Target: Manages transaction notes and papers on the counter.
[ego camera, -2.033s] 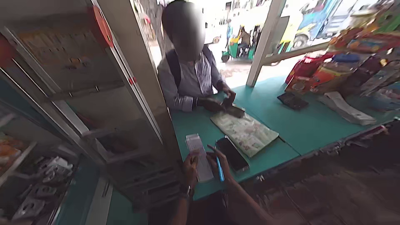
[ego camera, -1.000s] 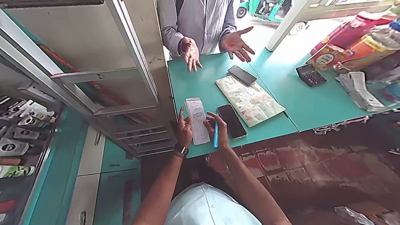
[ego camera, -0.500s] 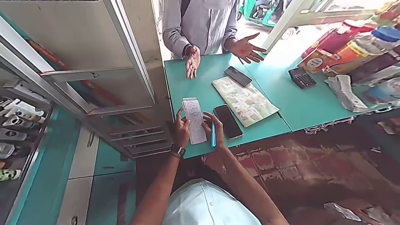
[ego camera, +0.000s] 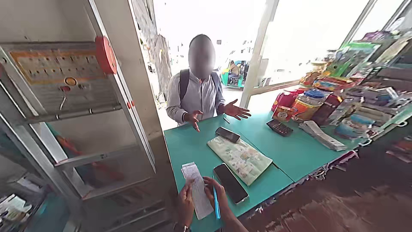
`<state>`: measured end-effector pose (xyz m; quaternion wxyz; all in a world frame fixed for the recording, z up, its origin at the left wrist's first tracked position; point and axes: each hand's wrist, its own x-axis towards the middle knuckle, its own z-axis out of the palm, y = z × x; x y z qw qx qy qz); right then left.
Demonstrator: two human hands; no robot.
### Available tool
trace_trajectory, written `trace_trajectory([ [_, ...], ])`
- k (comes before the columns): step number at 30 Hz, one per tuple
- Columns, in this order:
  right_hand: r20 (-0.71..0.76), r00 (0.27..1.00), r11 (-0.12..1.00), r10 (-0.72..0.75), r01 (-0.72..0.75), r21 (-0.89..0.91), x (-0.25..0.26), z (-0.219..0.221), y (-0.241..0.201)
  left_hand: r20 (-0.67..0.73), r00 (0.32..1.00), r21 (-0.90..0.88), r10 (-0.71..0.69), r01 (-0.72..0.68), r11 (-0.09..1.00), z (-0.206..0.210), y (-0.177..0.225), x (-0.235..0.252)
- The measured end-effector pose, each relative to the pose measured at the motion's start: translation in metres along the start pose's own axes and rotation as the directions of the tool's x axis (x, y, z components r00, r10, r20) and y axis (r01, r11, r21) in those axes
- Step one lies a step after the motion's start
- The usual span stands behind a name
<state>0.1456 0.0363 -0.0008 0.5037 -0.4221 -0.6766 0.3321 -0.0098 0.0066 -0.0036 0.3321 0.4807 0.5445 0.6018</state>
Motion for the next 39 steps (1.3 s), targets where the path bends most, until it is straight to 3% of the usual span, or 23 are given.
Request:
trace_trajectory([
  [13, -0.008, 0.999, 0.999, -0.034, 0.034, 0.034, 0.0, 0.0, 0.006, 0.011, 0.999, -0.053, 0.051, -0.051, 0.997, 0.002, 0.005, 0.0],
  [39, 0.019, 1.0, 0.999, 0.011, -0.012, 0.034, 0.0, -0.002, 0.002, 0.015, 0.999, -0.176, -0.051, 0.053, 0.983, 0.004, 0.01, -0.003],
])
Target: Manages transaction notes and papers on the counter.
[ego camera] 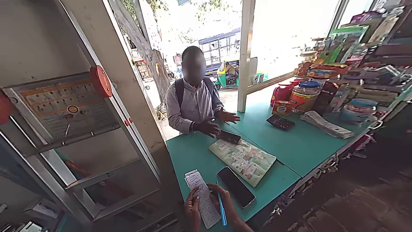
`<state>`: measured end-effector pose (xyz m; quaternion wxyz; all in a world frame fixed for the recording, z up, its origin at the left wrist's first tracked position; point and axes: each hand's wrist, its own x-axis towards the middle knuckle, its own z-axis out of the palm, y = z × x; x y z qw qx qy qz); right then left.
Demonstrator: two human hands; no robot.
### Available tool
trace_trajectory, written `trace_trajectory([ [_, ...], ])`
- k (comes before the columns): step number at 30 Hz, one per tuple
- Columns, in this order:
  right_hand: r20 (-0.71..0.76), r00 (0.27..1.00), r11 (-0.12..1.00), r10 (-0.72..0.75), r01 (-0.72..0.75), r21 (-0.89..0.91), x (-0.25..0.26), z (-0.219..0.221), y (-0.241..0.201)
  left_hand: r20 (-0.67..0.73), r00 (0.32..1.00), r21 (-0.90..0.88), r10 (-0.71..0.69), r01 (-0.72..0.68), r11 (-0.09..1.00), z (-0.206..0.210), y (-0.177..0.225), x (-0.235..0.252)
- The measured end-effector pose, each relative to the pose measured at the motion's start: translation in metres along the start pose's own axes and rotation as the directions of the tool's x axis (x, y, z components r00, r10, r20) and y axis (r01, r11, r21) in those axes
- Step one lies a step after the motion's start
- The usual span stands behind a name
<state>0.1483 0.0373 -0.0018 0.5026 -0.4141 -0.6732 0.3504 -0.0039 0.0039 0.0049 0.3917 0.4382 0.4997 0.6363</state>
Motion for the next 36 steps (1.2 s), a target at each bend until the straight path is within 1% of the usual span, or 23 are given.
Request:
trace_trajectory([
  [5, -0.009, 1.0, 1.0, 0.016, -0.016, 0.025, 0.0004, 0.0021, 0.0007, -0.005, 1.0, 0.007, 0.013, -0.013, 1.0, 0.0004, 0.0031, -0.0001],
  [11, -0.03, 1.0, 1.0, 0.001, -0.002, -0.008, -0.0002, 0.0019, 0.0033, 0.004, 1.0, -0.024, 0.003, -0.003, 1.0, 0.0021, 0.0009, 0.0009],
  [17, -0.019, 1.0, 1.0, 0.006, -0.005, 0.004, 0.0006, 0.0024, 0.0044, 0.012, 0.999, -0.028, 0.044, -0.043, 0.999, 0.0005, -0.0046, 0.0026],
  [22, -0.007, 1.0, 1.0, 0.017, -0.017, 0.015, -0.0001, 0.0024, 0.0044, 0.01, 1.0, -0.02, 0.021, -0.021, 1.0, 0.0002, -0.0027, 0.0017],
  [28, -0.001, 1.0, 1.0, 0.011, -0.011, 0.023, 0.0005, 0.0021, 0.0028, 0.007, 1.0, -0.049, 0.024, -0.024, 0.999, 0.0004, -0.0028, 0.0023],
  [36, 0.002, 1.0, 1.0, 0.017, -0.018, 0.019, -0.0003, 0.0021, 0.0027, 0.006, 1.0, -0.04, 0.017, -0.017, 0.999, 0.0002, -0.004, 0.0019],
])
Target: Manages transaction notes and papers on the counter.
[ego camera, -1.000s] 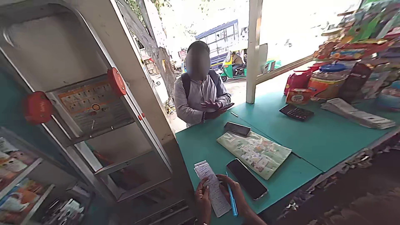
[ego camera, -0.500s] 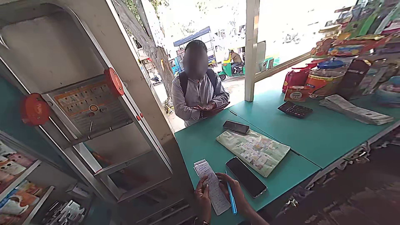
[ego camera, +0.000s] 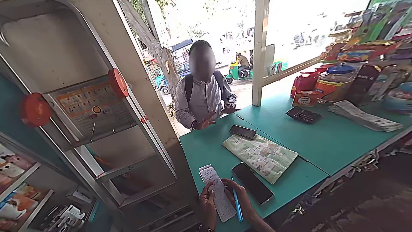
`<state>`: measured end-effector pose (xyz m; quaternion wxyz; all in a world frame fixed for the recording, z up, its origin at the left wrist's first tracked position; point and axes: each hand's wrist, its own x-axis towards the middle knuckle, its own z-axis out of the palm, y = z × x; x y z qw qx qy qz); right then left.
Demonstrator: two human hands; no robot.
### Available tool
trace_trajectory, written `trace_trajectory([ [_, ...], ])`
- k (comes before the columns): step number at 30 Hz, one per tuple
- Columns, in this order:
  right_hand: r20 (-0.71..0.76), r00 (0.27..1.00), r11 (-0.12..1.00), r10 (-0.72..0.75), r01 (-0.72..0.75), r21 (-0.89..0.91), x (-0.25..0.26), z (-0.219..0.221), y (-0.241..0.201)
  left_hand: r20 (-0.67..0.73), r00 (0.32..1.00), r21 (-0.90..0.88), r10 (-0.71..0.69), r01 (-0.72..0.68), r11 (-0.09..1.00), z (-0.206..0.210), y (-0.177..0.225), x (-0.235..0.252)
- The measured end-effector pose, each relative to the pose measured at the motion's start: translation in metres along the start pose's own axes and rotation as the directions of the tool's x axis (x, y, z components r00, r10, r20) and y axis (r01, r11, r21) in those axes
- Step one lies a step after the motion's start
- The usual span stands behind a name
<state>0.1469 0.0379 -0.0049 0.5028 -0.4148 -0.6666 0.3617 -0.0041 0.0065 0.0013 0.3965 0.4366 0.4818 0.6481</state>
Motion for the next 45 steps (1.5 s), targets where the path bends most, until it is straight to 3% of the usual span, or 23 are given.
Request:
trace_trajectory([
  [11, -0.013, 1.0, 1.0, -0.009, 0.009, -0.006, 0.0, 0.0005, 0.0013, 0.0, 1.0, -0.004, -0.009, 0.009, 1.0, 0.0001, 0.0009, -0.0001],
  [21, 0.001, 1.0, 0.999, -0.03, 0.03, -0.016, 0.0021, -0.0016, -0.0044, 0.019, 1.0, 0.098, 0.006, -0.008, 0.995, -0.0012, 0.0041, 0.0008],
  [45, 0.001, 1.0, 1.0, 0.01, -0.01, 0.006, 0.0015, -0.0001, -0.0008, -0.006, 1.0, 0.032, 0.021, -0.021, 0.999, 0.0013, 0.0035, -0.0002],
])
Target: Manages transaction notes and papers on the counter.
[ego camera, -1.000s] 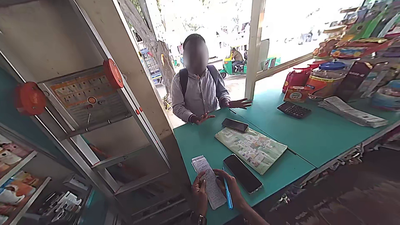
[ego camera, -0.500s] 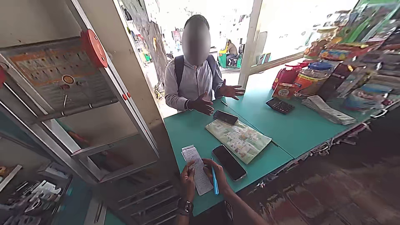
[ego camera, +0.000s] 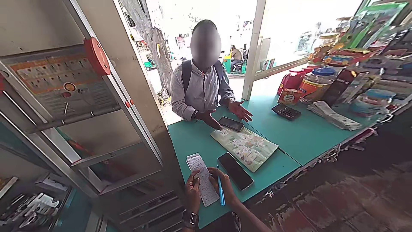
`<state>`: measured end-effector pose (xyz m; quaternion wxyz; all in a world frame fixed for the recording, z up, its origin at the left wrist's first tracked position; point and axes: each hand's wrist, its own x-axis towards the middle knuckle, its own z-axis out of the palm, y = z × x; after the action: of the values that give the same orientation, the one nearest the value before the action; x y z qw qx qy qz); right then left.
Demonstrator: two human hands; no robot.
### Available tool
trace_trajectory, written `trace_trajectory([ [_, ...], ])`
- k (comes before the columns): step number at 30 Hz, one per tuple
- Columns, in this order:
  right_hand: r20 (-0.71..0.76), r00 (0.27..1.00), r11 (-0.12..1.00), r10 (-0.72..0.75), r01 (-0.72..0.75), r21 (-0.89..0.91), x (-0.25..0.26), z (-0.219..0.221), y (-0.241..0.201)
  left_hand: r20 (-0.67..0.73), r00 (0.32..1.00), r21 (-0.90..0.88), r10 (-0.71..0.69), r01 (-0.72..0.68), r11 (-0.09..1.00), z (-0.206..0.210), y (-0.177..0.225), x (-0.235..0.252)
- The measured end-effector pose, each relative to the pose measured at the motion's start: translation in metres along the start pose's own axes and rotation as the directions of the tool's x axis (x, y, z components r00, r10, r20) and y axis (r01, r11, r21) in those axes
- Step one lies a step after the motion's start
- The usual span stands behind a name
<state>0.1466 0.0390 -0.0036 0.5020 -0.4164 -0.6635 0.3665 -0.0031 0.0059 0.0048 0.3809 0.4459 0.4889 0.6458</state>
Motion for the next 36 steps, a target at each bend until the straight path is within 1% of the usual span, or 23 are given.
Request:
trace_trajectory([
  [15, -0.001, 1.0, 0.999, -0.015, 0.015, -0.04, -0.0012, -0.0006, -0.0016, 0.001, 1.0, -0.008, 0.02, -0.02, 1.0, -0.0005, -0.002, -0.0004],
  [36, -0.007, 1.0, 1.0, -0.016, 0.016, -0.01, 0.0009, 0.0011, 0.0024, -0.004, 1.0, -0.004, 0.006, -0.006, 1.0, -0.001, -0.0061, 0.0013],
])
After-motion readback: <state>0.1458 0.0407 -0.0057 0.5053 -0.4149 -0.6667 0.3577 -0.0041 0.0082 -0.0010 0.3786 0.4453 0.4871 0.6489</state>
